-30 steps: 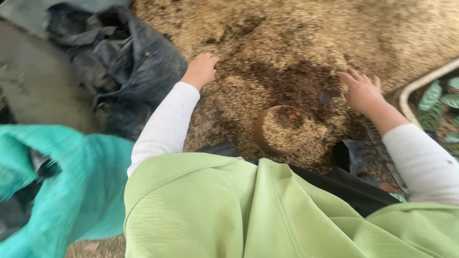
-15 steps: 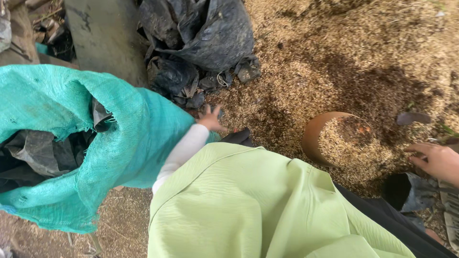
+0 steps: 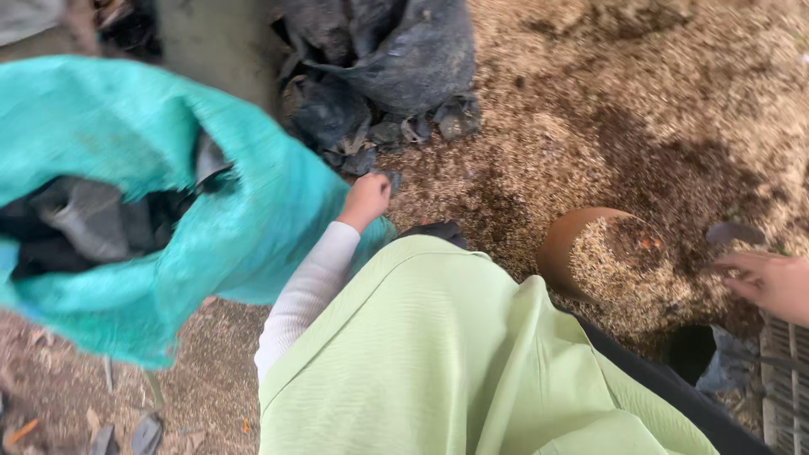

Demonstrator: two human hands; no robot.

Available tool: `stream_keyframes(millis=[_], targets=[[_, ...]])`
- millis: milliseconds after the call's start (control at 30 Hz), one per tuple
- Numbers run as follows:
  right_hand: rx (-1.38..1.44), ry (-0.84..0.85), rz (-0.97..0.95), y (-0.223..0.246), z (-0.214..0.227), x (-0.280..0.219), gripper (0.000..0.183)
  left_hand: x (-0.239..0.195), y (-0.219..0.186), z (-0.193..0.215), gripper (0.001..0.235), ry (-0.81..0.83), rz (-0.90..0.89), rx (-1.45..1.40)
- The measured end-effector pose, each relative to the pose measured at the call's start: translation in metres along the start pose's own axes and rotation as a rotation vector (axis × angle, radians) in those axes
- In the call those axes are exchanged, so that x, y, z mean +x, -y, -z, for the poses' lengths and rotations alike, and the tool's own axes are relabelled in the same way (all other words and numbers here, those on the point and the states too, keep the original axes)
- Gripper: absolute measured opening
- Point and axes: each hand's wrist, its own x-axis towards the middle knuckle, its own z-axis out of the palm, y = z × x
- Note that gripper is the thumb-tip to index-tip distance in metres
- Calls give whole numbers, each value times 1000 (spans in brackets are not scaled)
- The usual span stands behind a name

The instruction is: The person removes a small plant from a black plastic bag, places it into a terracotta pot, and fills the pot with wood shavings. The person then places the potted plant into a crate with other similar plants.

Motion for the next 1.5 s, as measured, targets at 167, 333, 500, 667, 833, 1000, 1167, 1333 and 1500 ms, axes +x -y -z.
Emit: stream_keyframes(millis=[167, 333, 500, 667, 833, 1000, 1167, 1333, 1500], targets=[[752, -238, 268, -17, 15, 37, 27, -81, -107, 173, 14, -277, -48, -286], [228, -139, 347, 73, 98, 44, 36, -128, -92, 313, 15, -460, -99, -19], [-230, -206, 512, 282, 216, -24, 34, -83, 2, 308, 22, 20, 189, 82], [-151, -276, 885, 491, 293, -90, 26, -33, 77, 263, 38, 30, 285, 157], [161, -327, 1538, 649, 289, -78, 33, -21, 126, 256, 60, -67, 72, 102], [-204, -373, 1359, 786, 217, -7, 20, -56, 145, 240, 59, 160, 50, 370], [-439, -25, 962, 778, 143, 48, 52, -101, 183, 255, 72, 124, 169, 485], [-763, 84, 861, 763, 112, 70, 39, -113, 189, 242, 63, 87, 208, 473], [-724, -76, 869, 773, 119, 74, 30, -116, 153, 236, 56, -81, 71, 700]])
